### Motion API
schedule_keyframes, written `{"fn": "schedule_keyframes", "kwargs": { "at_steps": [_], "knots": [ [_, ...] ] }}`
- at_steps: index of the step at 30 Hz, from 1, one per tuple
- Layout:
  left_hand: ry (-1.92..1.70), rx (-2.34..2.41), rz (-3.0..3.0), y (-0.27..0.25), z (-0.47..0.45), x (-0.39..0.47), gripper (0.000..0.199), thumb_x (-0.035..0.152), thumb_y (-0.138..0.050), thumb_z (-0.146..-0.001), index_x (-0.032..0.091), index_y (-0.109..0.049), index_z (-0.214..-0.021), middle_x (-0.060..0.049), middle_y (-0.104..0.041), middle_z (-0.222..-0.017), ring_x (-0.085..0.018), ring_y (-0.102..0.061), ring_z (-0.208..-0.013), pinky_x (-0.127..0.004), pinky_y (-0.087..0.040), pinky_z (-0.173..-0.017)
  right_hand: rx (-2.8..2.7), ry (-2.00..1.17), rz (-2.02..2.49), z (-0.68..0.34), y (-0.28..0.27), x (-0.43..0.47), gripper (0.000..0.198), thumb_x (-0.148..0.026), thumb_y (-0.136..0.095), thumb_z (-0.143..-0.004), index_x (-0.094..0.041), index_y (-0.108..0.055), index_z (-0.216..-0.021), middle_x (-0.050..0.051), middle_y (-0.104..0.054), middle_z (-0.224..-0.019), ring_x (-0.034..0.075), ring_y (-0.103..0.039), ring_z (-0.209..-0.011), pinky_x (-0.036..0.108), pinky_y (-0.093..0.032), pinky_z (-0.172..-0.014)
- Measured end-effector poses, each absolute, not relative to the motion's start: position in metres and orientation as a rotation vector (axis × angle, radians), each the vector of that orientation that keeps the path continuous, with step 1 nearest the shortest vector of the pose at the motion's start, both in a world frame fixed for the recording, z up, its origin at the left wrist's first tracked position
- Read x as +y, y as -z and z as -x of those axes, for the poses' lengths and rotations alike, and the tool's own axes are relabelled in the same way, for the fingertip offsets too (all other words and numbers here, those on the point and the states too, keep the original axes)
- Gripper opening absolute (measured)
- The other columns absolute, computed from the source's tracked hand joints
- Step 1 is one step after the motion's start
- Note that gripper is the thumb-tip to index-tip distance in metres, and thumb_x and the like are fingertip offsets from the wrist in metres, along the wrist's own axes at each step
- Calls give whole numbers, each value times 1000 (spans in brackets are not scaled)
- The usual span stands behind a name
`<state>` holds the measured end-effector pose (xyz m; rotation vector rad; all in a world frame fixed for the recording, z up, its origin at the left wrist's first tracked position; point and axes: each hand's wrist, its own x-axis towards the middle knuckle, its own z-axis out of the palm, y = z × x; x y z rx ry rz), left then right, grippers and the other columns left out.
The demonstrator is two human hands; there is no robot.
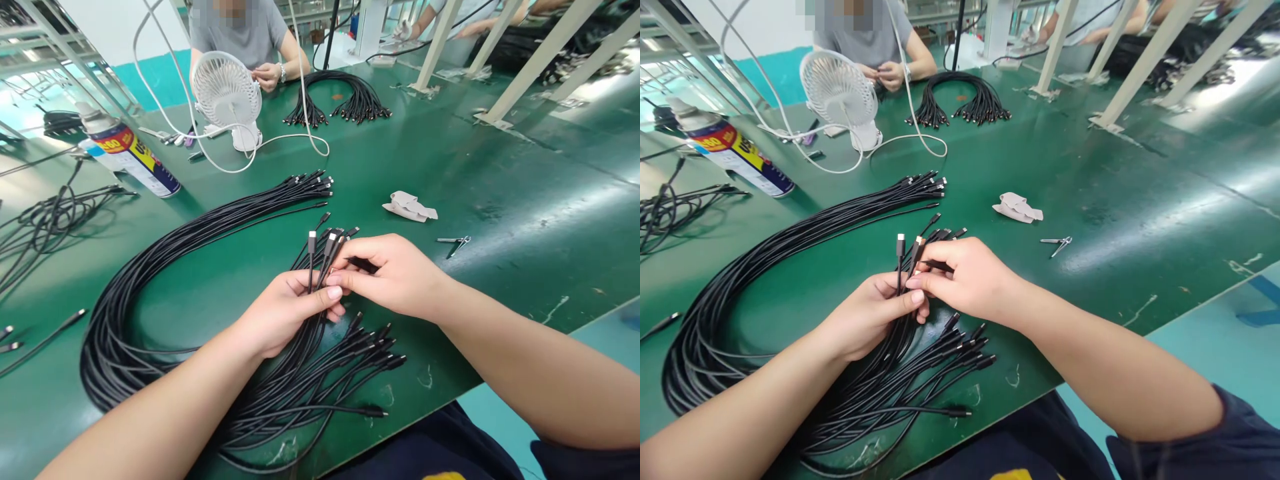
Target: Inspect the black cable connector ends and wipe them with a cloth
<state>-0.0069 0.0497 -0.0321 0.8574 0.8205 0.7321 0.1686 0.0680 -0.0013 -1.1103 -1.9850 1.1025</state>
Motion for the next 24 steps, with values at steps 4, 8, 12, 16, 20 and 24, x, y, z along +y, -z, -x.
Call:
{"fn": "schedule_keyframes", "kwargs": {
  "at_steps": [4,8,12,16,20,24],
  "knots": [
    [-704,741,-857,30,10,51,23,34,-77,-74,12,-74,-81,-3,-66,-65,-10,-56,-57,-24,-44,-60,-1968,-1153,1096,-173,-6,68,12,-19,-62,-80,-16,-63,-69,-1,-63,-62,10,-57,-58,21,-44,-56],
    [-727,707,-802,28,11,52,21,32,-76,-76,11,-74,-82,-3,-64,-72,-7,-51,-56,-23,-41,-57,-1982,-1110,1051,-174,-9,66,14,-19,-58,-85,-17,-63,-72,0,-67,-66,11,-61,-64,23,-47,-62],
    [-746,720,-710,26,13,53,20,28,-78,-73,11,-75,-83,-3,-64,-75,-6,-51,-56,-21,-40,-56,-2033,-870,1075,-176,-9,61,11,-20,-47,-93,-18,-57,-96,1,-69,-76,12,-63,-68,24,-47,-63],
    [-749,722,-687,26,14,55,20,27,-79,-71,11,-75,-82,-3,-64,-74,-6,-52,-55,-21,-42,-57,-2192,-544,1152,-179,-5,55,12,-16,-41,-95,-16,-52,-100,2,-66,-78,12,-59,-63,24,-44,-57],
    [-761,730,-657,27,13,55,18,26,-79,-72,12,-75,-83,-2,-64,-73,-6,-52,-57,-22,-43,-56,-2351,-283,1066,-177,4,51,19,-10,-40,-92,-14,-58,-95,6,-67,-81,15,-61,-71,26,-47,-63],
    [-788,737,-696,28,12,54,15,26,-76,-75,12,-73,-80,-2,-64,-74,-6,-52,-57,-22,-43,-56,-2351,-30,1021,-173,12,49,23,-9,-41,-90,-12,-62,-100,8,-70,-87,18,-64,-76,29,-50,-69]
  ]
}}
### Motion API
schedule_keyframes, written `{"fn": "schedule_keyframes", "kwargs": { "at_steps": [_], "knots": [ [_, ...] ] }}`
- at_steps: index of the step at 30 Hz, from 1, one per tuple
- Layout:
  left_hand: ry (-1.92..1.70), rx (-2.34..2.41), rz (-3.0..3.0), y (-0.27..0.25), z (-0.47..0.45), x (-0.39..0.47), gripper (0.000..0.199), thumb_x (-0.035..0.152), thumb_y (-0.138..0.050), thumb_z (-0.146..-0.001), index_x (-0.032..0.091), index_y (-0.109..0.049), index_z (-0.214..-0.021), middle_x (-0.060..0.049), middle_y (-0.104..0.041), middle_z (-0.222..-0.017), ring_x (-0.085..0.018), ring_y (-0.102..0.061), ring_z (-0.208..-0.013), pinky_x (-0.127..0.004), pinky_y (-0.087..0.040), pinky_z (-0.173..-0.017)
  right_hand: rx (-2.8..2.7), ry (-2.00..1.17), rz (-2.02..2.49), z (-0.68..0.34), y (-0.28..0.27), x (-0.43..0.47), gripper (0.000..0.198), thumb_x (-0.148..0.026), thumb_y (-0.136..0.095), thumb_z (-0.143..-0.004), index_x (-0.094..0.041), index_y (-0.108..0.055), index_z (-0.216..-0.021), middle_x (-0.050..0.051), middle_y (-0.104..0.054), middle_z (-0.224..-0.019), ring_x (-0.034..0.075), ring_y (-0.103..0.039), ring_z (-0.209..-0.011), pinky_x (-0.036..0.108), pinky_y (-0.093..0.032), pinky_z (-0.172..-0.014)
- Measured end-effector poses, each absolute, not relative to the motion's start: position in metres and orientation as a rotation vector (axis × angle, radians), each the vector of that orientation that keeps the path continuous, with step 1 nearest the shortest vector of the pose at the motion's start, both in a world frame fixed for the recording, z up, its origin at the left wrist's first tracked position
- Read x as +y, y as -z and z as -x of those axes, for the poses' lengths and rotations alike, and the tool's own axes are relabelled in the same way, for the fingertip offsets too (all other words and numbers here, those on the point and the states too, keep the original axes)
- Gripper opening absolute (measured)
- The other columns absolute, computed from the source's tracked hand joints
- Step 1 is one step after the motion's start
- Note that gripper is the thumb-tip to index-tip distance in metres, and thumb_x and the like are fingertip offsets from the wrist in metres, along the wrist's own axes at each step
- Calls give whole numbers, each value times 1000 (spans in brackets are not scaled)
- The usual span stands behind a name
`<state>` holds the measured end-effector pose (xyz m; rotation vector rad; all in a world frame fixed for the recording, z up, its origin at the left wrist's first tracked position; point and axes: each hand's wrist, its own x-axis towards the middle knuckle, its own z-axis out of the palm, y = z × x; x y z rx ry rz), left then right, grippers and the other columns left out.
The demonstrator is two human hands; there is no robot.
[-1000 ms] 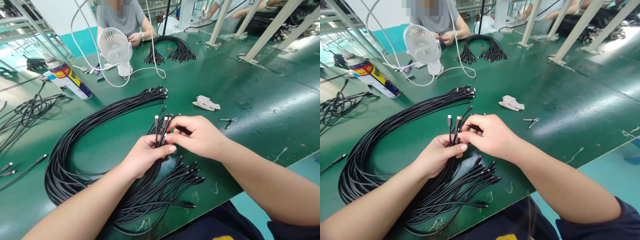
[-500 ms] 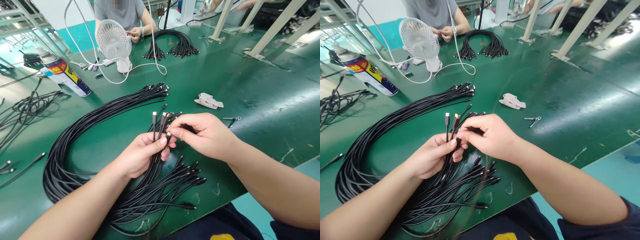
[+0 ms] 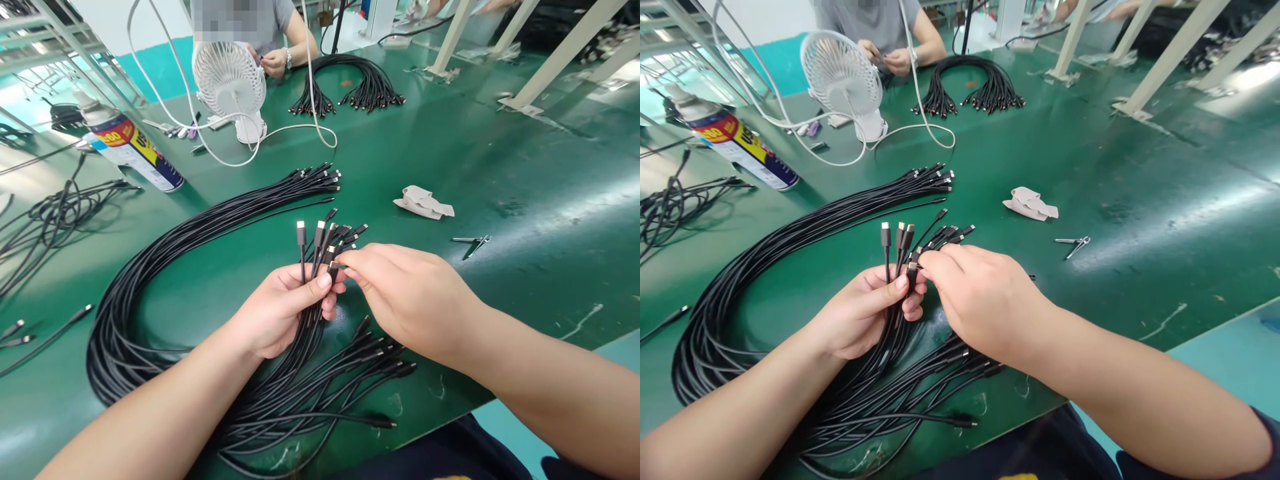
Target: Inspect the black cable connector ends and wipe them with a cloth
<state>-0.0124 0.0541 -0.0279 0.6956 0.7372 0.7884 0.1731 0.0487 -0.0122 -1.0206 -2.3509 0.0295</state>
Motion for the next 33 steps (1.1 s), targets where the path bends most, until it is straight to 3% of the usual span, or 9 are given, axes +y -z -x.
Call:
{"fn": "schedule_keyframes", "kwargs": {
  "at_steps": [5,19,33],
  "knots": [
    [-794,751,-726,28,12,53,16,27,-77,-75,12,-72,-75,-1,-60,-67,-7,-51,-56,-22,-42,-55,-2317,115,1020,-168,13,46,24,-8,-43,-89,-12,-66,-93,8,-72,-84,16,-63,-65,28,-47,-59],
    [-796,815,-762,29,11,53,18,29,-76,-75,12,-69,-71,0,-58,-60,-8,-51,-54,-22,-40,-54,-2373,222,1047,-166,12,45,25,-7,-42,-86,-11,-66,-91,8,-70,-77,15,-59,-59,27,-43,-55],
    [-810,860,-779,33,12,55,20,29,-79,-72,13,-68,-70,0,-57,-59,-8,-49,-54,-23,-39,-54,-2455,236,1027,-172,10,47,33,-5,-44,-86,-5,-67,-109,9,-71,-81,17,-62,-61,29,-44,-55]
  ]
}}
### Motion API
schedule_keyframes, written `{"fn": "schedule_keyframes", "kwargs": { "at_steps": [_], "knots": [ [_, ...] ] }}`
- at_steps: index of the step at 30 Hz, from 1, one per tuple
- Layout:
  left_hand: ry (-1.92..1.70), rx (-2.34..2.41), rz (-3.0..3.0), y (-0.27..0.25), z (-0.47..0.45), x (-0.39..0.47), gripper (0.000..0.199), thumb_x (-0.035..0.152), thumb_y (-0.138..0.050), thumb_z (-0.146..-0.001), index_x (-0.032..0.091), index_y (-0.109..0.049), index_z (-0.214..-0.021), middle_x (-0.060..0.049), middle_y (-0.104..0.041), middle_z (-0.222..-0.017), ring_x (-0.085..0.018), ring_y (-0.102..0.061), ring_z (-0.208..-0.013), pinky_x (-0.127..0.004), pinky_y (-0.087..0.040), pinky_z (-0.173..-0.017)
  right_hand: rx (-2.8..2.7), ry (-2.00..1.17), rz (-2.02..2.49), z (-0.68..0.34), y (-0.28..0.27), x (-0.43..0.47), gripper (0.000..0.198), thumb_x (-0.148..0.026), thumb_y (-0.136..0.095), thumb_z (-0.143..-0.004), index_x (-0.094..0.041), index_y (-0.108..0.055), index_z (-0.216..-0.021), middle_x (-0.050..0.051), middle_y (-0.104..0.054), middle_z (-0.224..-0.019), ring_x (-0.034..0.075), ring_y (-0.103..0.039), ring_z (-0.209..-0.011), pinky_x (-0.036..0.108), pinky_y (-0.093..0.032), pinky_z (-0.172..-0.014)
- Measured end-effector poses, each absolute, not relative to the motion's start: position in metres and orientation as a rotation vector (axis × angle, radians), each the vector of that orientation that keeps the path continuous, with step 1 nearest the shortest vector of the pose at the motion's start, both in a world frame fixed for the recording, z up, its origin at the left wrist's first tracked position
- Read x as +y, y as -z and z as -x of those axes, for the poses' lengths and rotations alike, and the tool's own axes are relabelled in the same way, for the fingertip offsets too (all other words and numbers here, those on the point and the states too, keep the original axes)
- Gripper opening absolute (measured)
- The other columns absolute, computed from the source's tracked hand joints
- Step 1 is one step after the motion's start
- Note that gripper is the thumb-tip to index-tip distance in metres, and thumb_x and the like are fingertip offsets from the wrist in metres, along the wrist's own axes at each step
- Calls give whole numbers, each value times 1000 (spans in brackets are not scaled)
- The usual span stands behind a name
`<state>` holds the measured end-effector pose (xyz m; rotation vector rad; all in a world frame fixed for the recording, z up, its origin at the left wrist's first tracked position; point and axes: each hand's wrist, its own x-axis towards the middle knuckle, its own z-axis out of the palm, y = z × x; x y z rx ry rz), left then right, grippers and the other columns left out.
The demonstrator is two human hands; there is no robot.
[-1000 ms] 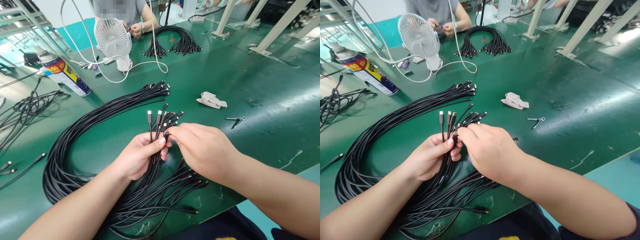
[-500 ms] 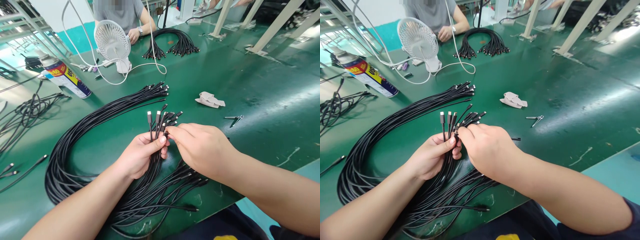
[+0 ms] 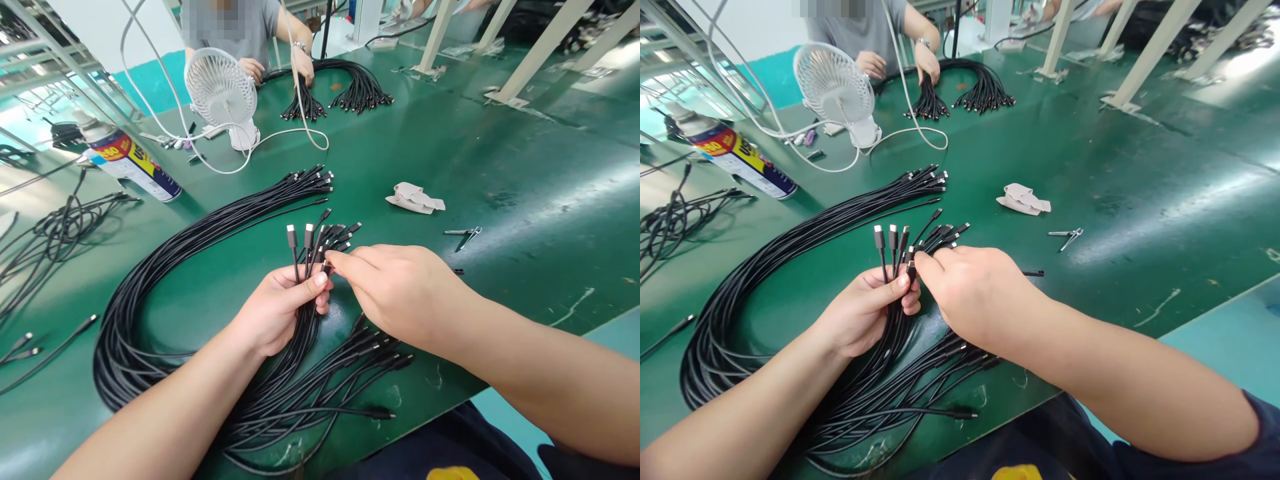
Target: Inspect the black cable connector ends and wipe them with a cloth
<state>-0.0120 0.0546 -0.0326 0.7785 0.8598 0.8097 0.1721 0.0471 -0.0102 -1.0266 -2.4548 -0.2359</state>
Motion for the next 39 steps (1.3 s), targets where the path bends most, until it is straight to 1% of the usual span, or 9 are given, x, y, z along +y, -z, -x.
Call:
{"fn": "schedule_keyframes", "kwargs": {
  "at_steps": [7,10,13,19,31,36,39],
  "knots": [
    [-814,856,-760,30,10,55,20,28,-80,-70,12,-69,-70,0,-56,-62,-7,-47,-54,-22,-40,-53,-2462,219,1051,-173,8,46,30,-8,-47,-85,-7,-68,-107,7,-70,-79,16,-61,-61,29,-40,-54],
    [-823,854,-774,28,9,54,20,28,-80,-71,11,-68,-70,0,-56,-64,-7,-46,-55,-22,-40,-53,-2469,238,1068,-173,8,45,32,-9,-48,-85,-8,-67,-111,5,-68,-76,16,-60,-61,29,-38,-53],
    [-828,853,-797,26,8,53,20,29,-79,-72,12,-68,-70,0,-56,-65,-7,-46,-55,-23,-40,-54,-2483,258,1089,-173,8,45,32,-11,-48,-85,-9,-65,-112,6,-68,-77,17,-60,-61,30,-36,-52],
    [-811,895,-824,26,9,52,22,32,-79,-71,13,-69,-71,0,-60,-62,-9,-50,-56,-24,-41,-55,-2467,233,1082,-170,9,44,28,-10,-43,-87,-9,-67,-101,8,-69,-80,18,-60,-61,30,-37,-53],
    [-784,918,-877,27,9,53,24,33,-79,-72,13,-64,-66,0,-59,-55,-9,-50,-53,-24,-39,-56,-2453,284,1049,-167,8,44,25,-8,-42,-86,-11,-67,-83,5,-62,-67,17,-55,-56,29,-34,-53],
    [-787,931,-864,27,8,54,27,33,-80,-69,13,-63,-65,1,-59,-53,-9,-51,-51,-23,-38,-55,-2468,272,1047,-169,7,45,26,-7,-43,-85,-10,-69,-88,5,-64,-67,17,-56,-55,29,-36,-52],
    [-782,938,-869,29,8,55,25,32,-79,-71,13,-63,-66,1,-59,-54,-8,-50,-52,-23,-38,-55,-2488,245,1070,-170,7,45,27,-6,-44,-84,-8,-70,-93,6,-67,-71,17,-58,-56,29,-37,-52]
  ]
}}
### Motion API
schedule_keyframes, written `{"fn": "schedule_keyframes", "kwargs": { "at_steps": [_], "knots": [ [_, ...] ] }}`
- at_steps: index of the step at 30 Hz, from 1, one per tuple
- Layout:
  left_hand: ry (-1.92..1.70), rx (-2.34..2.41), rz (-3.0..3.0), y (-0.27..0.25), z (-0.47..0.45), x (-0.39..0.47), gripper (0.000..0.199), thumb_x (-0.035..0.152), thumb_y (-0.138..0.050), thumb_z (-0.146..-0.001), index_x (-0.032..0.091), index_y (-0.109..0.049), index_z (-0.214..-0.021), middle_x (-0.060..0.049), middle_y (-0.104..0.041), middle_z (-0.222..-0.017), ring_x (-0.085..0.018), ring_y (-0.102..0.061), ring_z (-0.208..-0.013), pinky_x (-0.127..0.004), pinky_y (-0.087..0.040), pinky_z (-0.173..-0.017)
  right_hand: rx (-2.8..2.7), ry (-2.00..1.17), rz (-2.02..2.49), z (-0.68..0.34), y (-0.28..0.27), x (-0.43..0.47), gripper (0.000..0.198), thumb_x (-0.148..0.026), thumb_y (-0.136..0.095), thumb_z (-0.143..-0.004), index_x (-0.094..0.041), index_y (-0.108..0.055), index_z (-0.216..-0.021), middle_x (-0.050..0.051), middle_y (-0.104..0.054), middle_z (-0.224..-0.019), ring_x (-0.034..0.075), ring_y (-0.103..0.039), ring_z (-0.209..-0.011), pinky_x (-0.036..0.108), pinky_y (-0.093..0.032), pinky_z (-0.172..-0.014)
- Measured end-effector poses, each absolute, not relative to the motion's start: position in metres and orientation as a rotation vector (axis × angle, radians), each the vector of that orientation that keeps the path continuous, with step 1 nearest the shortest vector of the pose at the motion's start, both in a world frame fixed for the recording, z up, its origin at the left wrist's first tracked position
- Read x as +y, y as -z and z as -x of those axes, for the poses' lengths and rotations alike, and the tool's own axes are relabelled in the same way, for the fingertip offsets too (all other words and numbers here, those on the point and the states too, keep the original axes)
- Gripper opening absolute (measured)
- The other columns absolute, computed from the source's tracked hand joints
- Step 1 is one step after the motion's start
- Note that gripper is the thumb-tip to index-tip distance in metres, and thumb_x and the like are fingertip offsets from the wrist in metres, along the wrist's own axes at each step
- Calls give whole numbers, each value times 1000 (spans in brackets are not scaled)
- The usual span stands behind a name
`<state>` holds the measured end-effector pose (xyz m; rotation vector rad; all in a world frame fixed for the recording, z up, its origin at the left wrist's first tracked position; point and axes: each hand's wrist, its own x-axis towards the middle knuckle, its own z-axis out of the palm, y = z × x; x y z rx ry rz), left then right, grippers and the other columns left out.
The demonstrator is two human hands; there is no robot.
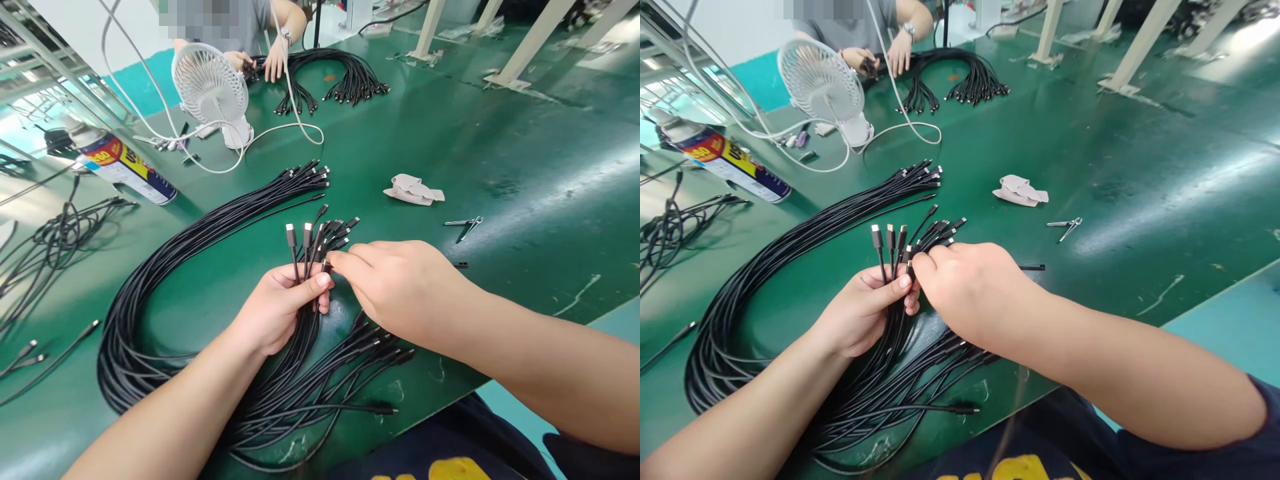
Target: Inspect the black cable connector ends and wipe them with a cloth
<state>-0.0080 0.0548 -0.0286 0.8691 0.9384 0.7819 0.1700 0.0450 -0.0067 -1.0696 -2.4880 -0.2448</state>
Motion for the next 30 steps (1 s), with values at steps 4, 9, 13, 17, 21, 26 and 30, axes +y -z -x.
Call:
{"fn": "schedule_keyframes", "kwargs": {
  "at_steps": [4,9,13,17,21,26,30],
  "knots": [
    [-786,932,-871,32,10,55,21,30,-77,-73,13,-65,-69,1,-59,-57,-8,-50,-54,-23,-39,-56,-2514,235,1102,-172,8,45,30,-8,-45,-85,-8,-70,-101,9,-71,-80,17,-61,-58,28,-38,-52],
    [-786,911,-871,32,10,55,21,30,-76,-75,13,-66,-70,1,-59,-59,-8,-51,-54,-22,-39,-55,-2510,240,1115,-173,7,46,32,-9,-45,-85,-8,-69,-106,9,-72,-83,17,-62,-59,28,-38,-52],
    [-793,899,-871,31,10,54,20,30,-76,-75,13,-66,-70,0,-60,-61,-8,-51,-54,-23,-40,-55,-2499,205,1104,-174,7,46,32,-9,-45,-85,-8,-70,-106,8,-72,-81,17,-63,-59,28,-39,-53],
    [-786,899,-880,31,10,54,21,31,-75,-76,13,-67,-70,0,-60,-61,-9,-51,-55,-23,-40,-55,-2501,190,1101,-173,8,46,31,-10,-46,-85,-8,-70,-104,8,-71,-82,18,-62,-59,29,-38,-52],
    [-780,899,-885,31,10,54,22,32,-76,-75,13,-67,-70,0,-60,-60,-8,-51,-54,-23,-40,-55,-2504,196,1104,-172,8,46,28,-10,-47,-84,-8,-70,-101,7,-69,-77,18,-61,-57,29,-37,-51],
    [-782,890,-886,31,10,54,20,30,-75,-76,13,-67,-70,0,-60,-62,-9,-52,-55,-23,-40,-55,-2502,189,1112,-171,7,46,27,-10,-48,-84,-9,-70,-100,6,-69,-77,18,-61,-57,29,-37,-51],
    [-803,888,-878,31,11,55,16,28,-75,-77,13,-69,-73,0,-61,-67,-8,-52,-56,-24,-41,-55,-2482,188,1111,-173,6,46,26,-9,-48,-84,-9,-69,-99,7,-69,-78,18,-61,-59,29,-37,-51]
  ]
}}
